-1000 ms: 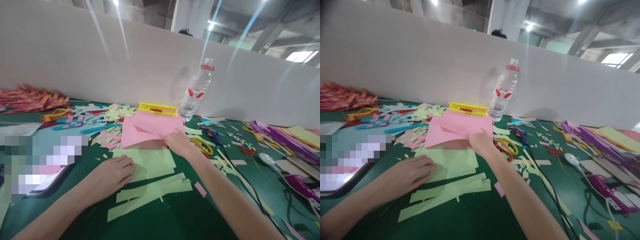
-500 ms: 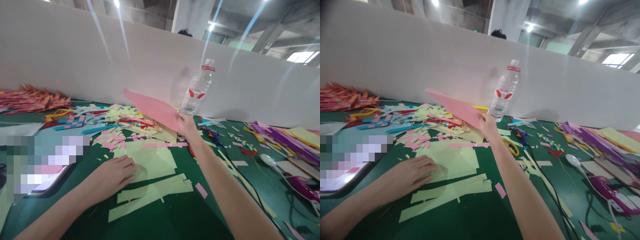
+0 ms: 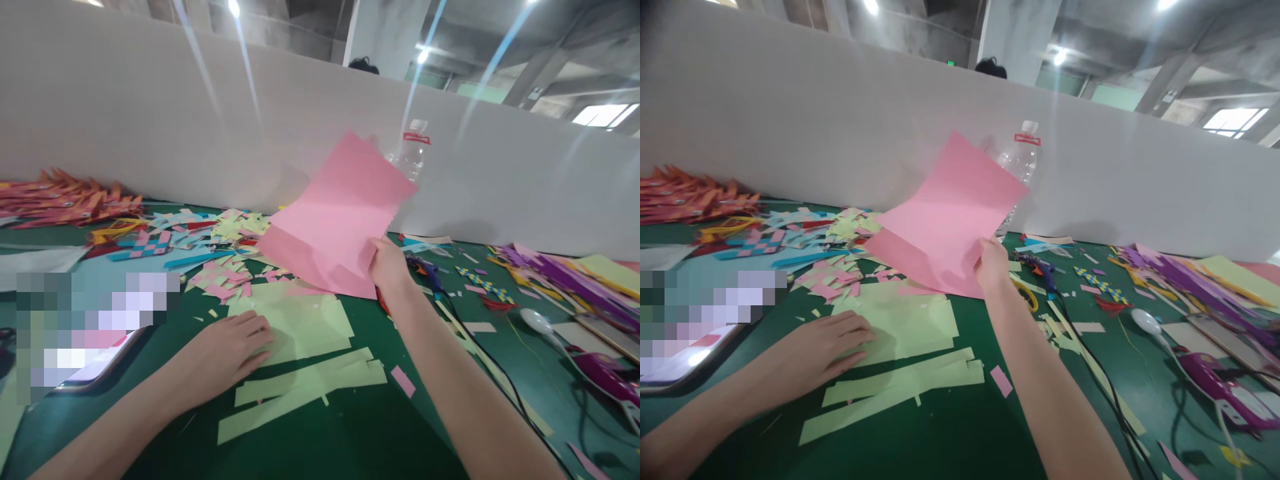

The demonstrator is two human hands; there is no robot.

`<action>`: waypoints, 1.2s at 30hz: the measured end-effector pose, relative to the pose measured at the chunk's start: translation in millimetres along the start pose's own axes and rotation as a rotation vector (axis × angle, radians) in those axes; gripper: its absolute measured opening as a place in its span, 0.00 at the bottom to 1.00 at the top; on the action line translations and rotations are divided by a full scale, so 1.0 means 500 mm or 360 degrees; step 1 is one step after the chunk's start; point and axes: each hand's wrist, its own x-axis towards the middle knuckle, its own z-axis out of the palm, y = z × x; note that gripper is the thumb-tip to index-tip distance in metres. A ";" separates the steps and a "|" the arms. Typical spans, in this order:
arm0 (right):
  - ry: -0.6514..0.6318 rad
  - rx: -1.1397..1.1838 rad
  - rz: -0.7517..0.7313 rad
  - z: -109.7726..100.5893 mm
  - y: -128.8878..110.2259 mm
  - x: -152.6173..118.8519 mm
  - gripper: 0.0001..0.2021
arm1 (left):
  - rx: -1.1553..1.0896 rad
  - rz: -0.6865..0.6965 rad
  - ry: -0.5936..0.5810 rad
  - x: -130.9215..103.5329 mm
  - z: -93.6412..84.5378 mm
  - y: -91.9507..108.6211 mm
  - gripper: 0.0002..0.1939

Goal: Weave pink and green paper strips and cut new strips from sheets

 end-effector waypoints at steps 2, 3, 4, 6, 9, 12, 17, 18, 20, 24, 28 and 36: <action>-0.0016 0.0034 0.0073 0.000 0.020 -0.028 0.08 | 0.0007 -0.0010 -0.0013 0.000 0.001 0.000 0.11; -0.0037 0.0049 0.0119 0.002 0.030 -0.043 0.11 | 0.0005 -0.0014 -0.0006 -0.001 0.003 -0.001 0.11; -0.0057 0.0062 0.0160 0.004 0.040 -0.058 0.13 | 0.0000 -0.0013 0.0007 -0.001 0.005 -0.002 0.12; -0.0057 0.0080 0.0215 0.008 0.055 -0.086 0.18 | -0.0018 0.0000 0.0048 -0.001 0.009 -0.004 0.12; -0.0054 0.0121 0.0290 0.013 0.068 -0.124 0.23 | -0.0028 0.0020 0.0105 0.000 0.012 -0.006 0.13; -0.0065 0.0168 0.0366 0.012 0.073 -0.163 0.24 | 0.0000 0.0008 0.0096 0.003 0.012 -0.004 0.14; -0.0079 0.0213 0.0595 0.002 0.082 -0.208 0.12 | -0.0090 -0.0098 0.0138 0.009 0.020 -0.006 0.15; -0.0092 0.0224 0.0630 0.000 0.083 -0.211 0.11 | -0.0105 -0.0148 0.0181 0.009 0.022 -0.008 0.15; -0.0135 0.0241 0.0684 -0.001 0.082 -0.212 0.10 | -0.0141 -0.0296 0.0280 0.008 0.024 -0.011 0.16; -0.0274 0.0228 0.0757 0.002 0.073 -0.214 0.09 | -0.0555 -0.0691 0.0428 0.007 0.013 -0.010 0.19; -0.0420 0.0194 0.0798 0.008 0.059 -0.235 0.10 | -0.1382 -0.0965 0.0627 0.012 0.004 -0.007 0.29; -0.0610 0.0178 0.0886 0.012 0.050 -0.267 0.13 | -0.2209 -0.1392 0.0691 0.017 0.014 -0.023 0.19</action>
